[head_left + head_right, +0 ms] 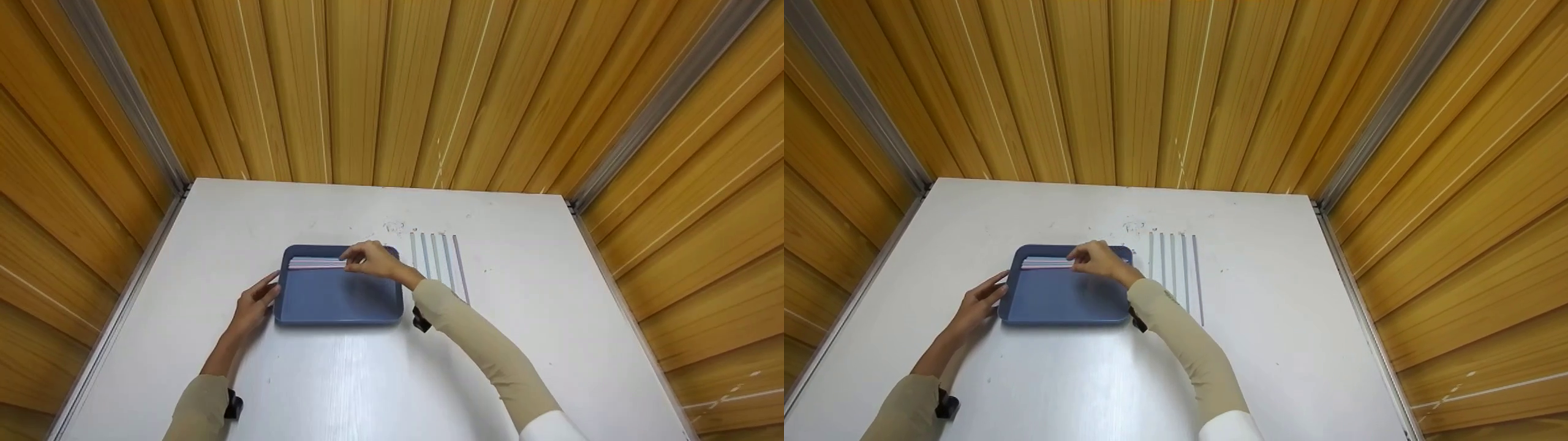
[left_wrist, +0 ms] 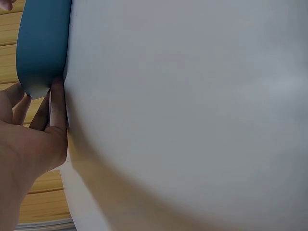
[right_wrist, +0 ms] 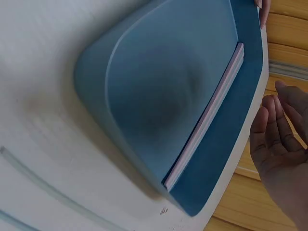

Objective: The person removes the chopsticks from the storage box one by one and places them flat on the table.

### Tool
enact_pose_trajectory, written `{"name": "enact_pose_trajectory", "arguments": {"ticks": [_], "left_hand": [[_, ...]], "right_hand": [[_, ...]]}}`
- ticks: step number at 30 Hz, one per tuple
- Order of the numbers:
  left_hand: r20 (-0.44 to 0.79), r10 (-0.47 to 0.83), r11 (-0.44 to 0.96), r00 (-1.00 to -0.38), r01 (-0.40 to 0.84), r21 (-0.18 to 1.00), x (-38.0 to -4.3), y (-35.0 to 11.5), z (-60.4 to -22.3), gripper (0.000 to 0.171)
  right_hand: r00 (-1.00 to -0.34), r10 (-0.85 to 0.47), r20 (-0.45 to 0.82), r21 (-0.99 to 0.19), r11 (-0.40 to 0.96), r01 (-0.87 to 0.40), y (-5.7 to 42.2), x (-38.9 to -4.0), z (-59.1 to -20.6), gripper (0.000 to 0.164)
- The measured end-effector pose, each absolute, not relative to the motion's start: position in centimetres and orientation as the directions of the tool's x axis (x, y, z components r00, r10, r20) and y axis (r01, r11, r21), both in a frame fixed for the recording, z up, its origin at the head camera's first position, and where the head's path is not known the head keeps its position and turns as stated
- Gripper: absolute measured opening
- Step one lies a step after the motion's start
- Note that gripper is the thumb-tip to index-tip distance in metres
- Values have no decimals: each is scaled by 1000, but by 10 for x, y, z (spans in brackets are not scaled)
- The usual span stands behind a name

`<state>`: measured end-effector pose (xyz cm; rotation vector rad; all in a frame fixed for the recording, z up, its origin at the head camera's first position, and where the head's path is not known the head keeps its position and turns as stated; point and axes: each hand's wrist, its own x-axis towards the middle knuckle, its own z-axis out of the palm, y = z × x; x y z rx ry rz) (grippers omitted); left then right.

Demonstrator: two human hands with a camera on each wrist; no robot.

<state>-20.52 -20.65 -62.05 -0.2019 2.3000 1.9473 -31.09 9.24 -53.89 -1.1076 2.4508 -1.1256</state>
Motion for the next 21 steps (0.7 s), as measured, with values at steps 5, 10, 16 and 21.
{"name": "enact_pose_trajectory", "arguments": {"ticks": [5, 10, 16, 21], "left_hand": [[-178, -30, 156, -984, -180, 971, -206, -207, -621, 51], [-174, -32, 148, -984, -177, 973, -208, -205, -623, 50], [-181, -47, 164, -982, -186, 969, -209, -205, -623, 49], [-189, -53, 170, -981, -195, 966, -207, -205, -622, 49]], "right_hand": [[-675, -731, 99, -713, 421, -560, 72, -310, -552, 22], [-717, -691, 93, -682, 481, -552, 63, -309, -570, 22], [-734, -668, 119, -624, 525, -579, 58, -309, -582, 29], [-757, -644, 104, -595, 570, -567, 59, -310, -590, 33]]}}
